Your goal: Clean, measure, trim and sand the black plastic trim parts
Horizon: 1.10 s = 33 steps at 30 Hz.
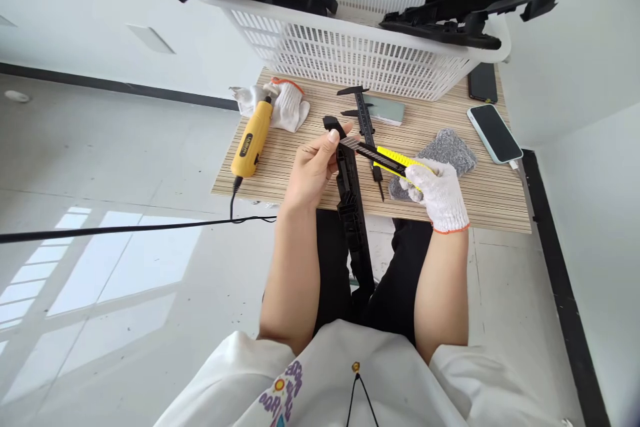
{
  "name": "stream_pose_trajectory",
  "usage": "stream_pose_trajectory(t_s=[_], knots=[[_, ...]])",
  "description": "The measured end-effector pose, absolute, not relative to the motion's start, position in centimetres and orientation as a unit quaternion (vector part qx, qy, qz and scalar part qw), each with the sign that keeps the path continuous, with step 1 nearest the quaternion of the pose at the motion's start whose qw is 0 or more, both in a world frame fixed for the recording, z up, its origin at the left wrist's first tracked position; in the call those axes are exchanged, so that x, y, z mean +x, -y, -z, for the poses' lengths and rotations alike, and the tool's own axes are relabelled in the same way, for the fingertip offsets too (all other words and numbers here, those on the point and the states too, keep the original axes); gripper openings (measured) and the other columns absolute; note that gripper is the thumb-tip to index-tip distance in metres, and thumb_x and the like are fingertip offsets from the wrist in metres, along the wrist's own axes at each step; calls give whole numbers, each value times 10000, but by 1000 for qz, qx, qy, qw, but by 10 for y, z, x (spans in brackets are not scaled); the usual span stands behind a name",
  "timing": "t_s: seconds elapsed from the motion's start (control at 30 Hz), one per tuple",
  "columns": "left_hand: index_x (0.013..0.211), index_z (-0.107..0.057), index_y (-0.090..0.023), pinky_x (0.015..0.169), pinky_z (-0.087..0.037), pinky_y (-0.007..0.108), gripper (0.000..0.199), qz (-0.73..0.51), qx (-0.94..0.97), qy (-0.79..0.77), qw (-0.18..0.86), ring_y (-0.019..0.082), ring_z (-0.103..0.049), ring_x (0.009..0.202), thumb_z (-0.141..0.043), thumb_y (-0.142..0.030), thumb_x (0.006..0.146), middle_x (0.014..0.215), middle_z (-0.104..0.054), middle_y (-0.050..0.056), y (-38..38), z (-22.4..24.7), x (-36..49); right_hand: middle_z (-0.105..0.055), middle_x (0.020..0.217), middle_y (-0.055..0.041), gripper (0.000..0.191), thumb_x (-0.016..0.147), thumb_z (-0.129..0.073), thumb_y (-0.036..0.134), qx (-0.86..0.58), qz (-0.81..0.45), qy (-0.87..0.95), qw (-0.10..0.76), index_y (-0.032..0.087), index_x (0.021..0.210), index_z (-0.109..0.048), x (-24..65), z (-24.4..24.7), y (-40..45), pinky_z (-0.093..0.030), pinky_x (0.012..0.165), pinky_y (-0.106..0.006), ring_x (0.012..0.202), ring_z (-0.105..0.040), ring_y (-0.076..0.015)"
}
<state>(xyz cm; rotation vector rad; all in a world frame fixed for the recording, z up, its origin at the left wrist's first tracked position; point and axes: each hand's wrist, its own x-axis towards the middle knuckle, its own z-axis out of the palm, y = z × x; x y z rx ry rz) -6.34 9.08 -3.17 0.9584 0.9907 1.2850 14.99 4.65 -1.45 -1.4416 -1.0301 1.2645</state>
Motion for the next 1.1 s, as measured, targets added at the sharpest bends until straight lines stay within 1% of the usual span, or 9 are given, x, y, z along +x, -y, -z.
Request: stream_pose_trajectory(t_s=[0.1,0.27,0.37,0.47,0.57,0.7,0.83,0.97,1.1], knots=[[972,-754,-255,642,-564,220,296,-553,406,-411,600,157,-738,829,-700,-521,856,865,-754,20,-91,33,-65,-586,588,1,262,716,-747,386,-579,-514,418,475,150,826,-727,150,15,-46,-301,400,-172,455,-417,-42],[1034,-748,-276,705,-594,234,266,-567,394,-399,603,167,-745,885,-691,-483,876,1005,-766,27,-91,33,-66,-590,589,-4,244,708,-753,357,-581,-518,426,461,142,823,-737,150,14,-46,-290,399,-171,457,-411,-40],[1039,-747,-277,709,-599,231,255,-571,386,-409,598,174,-748,904,-679,-471,888,1024,-767,29,-91,32,-66,-589,590,-3,270,709,-746,369,-584,-511,428,463,143,857,-750,149,14,-46,-285,394,-178,452,-406,-43],[1054,-744,-273,717,-604,227,264,-580,384,-412,589,181,-747,940,-658,-470,901,1035,-766,29,-91,32,-65,-592,589,-4,265,692,-758,365,-585,-515,434,452,147,841,-750,149,14,-46,-289,394,-183,452,-406,-45],[1051,-745,-273,703,-610,231,270,-589,382,-422,574,184,-750,932,-637,-478,913,1010,-767,28,-92,32,-64,-588,593,-3,262,715,-741,383,-585,-504,432,466,151,837,-756,148,14,-46,-276,392,-184,449,-395,-42],[1022,-755,-270,727,-623,261,270,-610,386,-415,554,206,-756,938,-663,-490,894,944,-767,26,-92,33,-63,-590,591,-3,266,701,-763,358,-588,-510,443,446,146,863,-772,148,15,-46,-282,396,-180,456,-401,-42],[1041,-757,-270,739,-619,266,305,-614,396,-421,538,214,-751,959,-664,-515,885,969,-772,30,-92,33,-61,-598,594,-1,271,712,-766,351,-582,-498,443,466,152,894,-783,147,16,-45,-296,399,-171,459,-419,-41],[1055,-755,-272,699,-607,253,312,-612,395,-441,524,208,-750,938,-650,-518,894,945,-776,33,-92,31,-60,-598,577,1,243,727,-757,349,-572,-497,431,490,155,873,-779,148,17,-45,-286,397,-166,443,-411,-35],[1065,-754,-260,717,-594,251,351,-609,417,-437,514,200,-746,929,-630,-545,902,944,-776,35,-89,28,-58,-602,586,2,268,722,-773,357,-576,-487,446,482,153,896,-782,146,18,-45,-298,403,-173,457,-433,-43]])
